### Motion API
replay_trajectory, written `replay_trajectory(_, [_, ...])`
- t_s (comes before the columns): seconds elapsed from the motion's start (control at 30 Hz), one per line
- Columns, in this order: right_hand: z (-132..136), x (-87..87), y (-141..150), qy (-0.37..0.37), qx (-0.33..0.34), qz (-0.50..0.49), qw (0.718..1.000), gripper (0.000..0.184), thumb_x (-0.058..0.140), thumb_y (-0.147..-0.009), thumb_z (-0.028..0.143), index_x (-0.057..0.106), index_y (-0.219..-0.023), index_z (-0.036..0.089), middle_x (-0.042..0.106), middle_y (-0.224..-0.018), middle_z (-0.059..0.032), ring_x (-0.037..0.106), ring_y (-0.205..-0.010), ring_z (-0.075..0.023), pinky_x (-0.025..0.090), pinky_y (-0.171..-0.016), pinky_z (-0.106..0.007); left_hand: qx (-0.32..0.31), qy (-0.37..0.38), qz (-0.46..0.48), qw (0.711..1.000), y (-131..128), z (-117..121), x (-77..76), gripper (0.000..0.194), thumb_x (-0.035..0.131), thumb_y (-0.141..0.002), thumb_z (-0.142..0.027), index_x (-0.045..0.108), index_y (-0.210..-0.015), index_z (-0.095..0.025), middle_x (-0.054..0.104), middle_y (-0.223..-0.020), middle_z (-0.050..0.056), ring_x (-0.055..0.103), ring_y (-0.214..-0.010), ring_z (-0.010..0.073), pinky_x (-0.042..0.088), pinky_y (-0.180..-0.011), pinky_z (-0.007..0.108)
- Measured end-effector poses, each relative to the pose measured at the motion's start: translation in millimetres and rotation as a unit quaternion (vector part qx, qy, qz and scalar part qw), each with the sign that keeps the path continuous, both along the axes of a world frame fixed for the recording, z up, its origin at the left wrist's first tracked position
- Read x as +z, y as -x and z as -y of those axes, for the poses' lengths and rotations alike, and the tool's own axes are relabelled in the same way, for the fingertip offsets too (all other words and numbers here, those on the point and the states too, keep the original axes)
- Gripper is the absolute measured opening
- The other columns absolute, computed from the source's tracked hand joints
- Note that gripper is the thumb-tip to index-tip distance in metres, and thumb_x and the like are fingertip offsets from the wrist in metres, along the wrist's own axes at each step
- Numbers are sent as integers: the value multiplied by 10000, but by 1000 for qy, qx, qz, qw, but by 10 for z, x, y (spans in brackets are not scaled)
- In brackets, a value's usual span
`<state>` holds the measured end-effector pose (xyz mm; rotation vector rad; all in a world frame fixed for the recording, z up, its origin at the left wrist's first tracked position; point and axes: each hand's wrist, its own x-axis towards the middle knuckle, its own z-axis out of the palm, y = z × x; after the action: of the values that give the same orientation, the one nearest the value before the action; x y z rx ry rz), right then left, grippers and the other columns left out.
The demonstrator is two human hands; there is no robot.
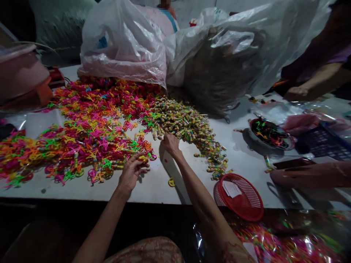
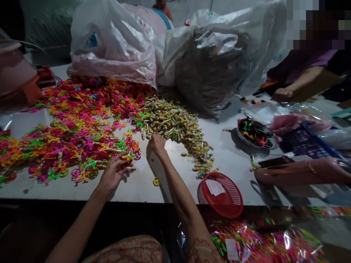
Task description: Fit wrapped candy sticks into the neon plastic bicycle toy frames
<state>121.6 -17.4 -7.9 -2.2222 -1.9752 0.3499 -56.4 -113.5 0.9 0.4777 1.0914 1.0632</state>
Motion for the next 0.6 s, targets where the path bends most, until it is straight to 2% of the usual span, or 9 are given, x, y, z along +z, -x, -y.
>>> replay_trajectory(0.07, [180, -17, -106, -2, -13, -25, 1000, 165, 534, -809, 180, 680, -885, 176, 686, -997, -127, 628, -905, -231, 418, -686, -287, 13, 25, 39, 999, 40, 38, 27, 313, 648, -521, -189, 588, -828, -183, 666, -706, -9, 666, -613, 148, 473, -492, 216])
replay_trajectory(0.1, [291, -30, -157, -6, -17, -68, 998, 124, 555, -798, 205, 673, -824, 178, 693, -922, -109, 628, -854, -218, 418, -670, -283, 21, 34, 48, 998, 45, 53, 32, 293, 648, -525, -188, 581, -810, -185, 660, -711, -11, 675, -633, 154, 486, -508, 223])
replay_trajectory(0.17, [533, -59, -215, -6, -6, -227, 974, 105, 587, -773, 265, 656, -783, 186, 676, -761, -51, 607, -715, -180, 423, -620, -272, 39, 44, 48, 997, 24, 70, 24, 268, 676, -526, -192, 564, -770, -183, 647, -688, -18, 675, -631, 153, 498, -529, 231])
replay_trajectory(0.2, [652, -72, -213, 6, 9, -328, 945, 123, 608, -753, 289, 656, -807, 190, 654, -693, -19, 587, -647, -161, 426, -594, -266, 47, 43, 42, 997, -1, 74, 13, 270, 695, -520, -194, 557, -751, -180, 642, -669, -21, 667, -611, 147, 498, -532, 230])
replay_trajectory(0.27, [857, -89, -148, 40, 33, -504, 862, 204, 660, -705, 317, 667, -865, 191, 616, -617, 25, 543, -555, -130, 427, -555, -255, 61, 27, 28, 997, -63, 82, -14, 285, 718, -514, -205, 557, -748, -177, 642, -647, -25, 651, -582, 134, 488, -531, 224])
replay_trajectory(0.33, [989, -91, -36, 54, 23, -608, 792, 237, 703, -669, 336, 685, -852, 187, 608, -600, 33, 514, -519, -110, 419, -533, -248, 72, -3, 9, 997, -119, 98, -37, 299, 721, -531, -240, 580, -787, -177, 651, -648, -25, 643, -581, 127, 474, -526, 215])
replay_trajectory(0.4, [1038, -78, 76, 44, -7, -656, 753, 219, 719, -658, 354, 699, -794, 183, 610, -599, 28, 499, -510, -99, 411, -524, -245, 70, -24, -21, 997, -150, 128, -52, 309, 722, -558, -299, 603, -815, -174, 658, -651, -22, 626, -567, 114, 459, -519, 206])
replay_trajectory(0.5, [1019, -50, 188, 30, -32, -682, 730, 228, 729, -650, 373, 710, -773, 182, 596, -586, 32, 484, -502, -93, 409, -521, -246, 64, -29, -70, 995, -147, 182, -63, 353, 740, -556, -335, 615, -844, -173, 674, -668, -21, 596, -533, 91, 441, -508, 191])
replay_trajectory(0.6, [995, -38, 242, 21, -37, -683, 729, 231, 728, -648, 375, 711, -773, 182, 599, -586, 32, 477, -498, -90, 408, -522, -248, 47, -31, -90, 994, -119, 216, -63, 367, 729, -573, -332, 619, -889, -182, 693, -716, -8, 619, -565, 102, 431, -496, 186])
